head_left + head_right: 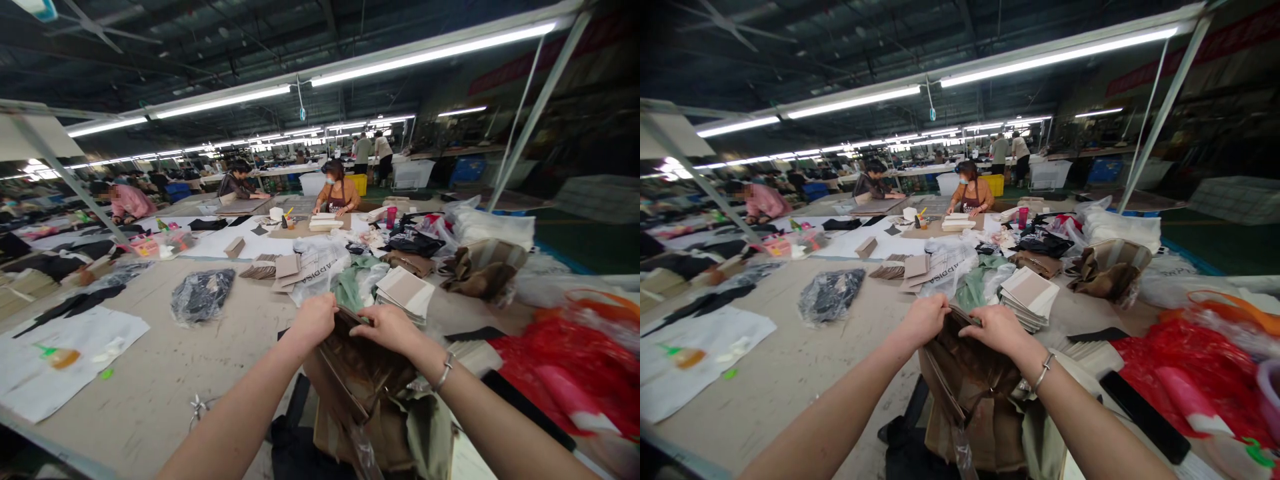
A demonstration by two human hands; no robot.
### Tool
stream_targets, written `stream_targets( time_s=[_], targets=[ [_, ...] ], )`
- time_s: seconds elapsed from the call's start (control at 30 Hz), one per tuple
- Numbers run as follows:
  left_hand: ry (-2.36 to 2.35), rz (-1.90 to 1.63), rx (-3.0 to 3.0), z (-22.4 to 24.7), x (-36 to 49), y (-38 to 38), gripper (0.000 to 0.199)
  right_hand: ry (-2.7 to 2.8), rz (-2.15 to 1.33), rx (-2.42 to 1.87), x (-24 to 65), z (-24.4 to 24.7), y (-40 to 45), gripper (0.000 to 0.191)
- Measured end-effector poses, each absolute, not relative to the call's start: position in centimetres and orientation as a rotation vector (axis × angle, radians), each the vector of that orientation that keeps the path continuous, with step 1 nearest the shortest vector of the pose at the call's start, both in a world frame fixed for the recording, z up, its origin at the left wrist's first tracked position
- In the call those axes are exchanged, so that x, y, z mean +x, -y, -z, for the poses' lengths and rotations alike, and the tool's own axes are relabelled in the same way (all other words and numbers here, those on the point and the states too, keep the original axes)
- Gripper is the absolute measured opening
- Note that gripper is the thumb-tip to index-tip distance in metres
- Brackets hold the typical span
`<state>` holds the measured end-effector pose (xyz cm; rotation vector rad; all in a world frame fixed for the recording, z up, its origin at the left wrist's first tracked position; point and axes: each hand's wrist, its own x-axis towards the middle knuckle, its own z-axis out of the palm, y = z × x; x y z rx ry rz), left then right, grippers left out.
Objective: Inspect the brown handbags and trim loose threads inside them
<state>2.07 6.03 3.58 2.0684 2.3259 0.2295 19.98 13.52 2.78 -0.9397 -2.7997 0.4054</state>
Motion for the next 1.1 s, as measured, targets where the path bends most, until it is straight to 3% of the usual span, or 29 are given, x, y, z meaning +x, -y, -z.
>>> stream_targets(
  time_s=[0.27,0.5,0.9,1.0,1.1],
  targets=[
    [-2.394,-0.204,2.019,-3.8,2.5,-5.9,0.018,2.82,-0.585,-0.874,19.4,-4.6,-13.4,0.06],
    [-2.401,-0.218,2.013,-3.6,2.5,-6.1,0.014,2.862,-0.351,-0.953,17.1,-3.3,-14.0,0.051],
    [-2.392,-0.295,2.036,-3.3,2.3,-6.5,0.025,2.88,-0.097,-0.973,16.3,-3.0,-14.3,0.065],
    [-2.279,-0.329,2.149,-3.4,1.9,-6.4,0.036,2.902,-0.098,-0.944,16.5,-2.9,-14.5,0.06],
    [-2.206,-0.25,2.208,-3.6,1.8,-6.3,0.03,2.917,-0.124,-0.891,16.5,-2.9,-14.7,0.053]
  ],
)
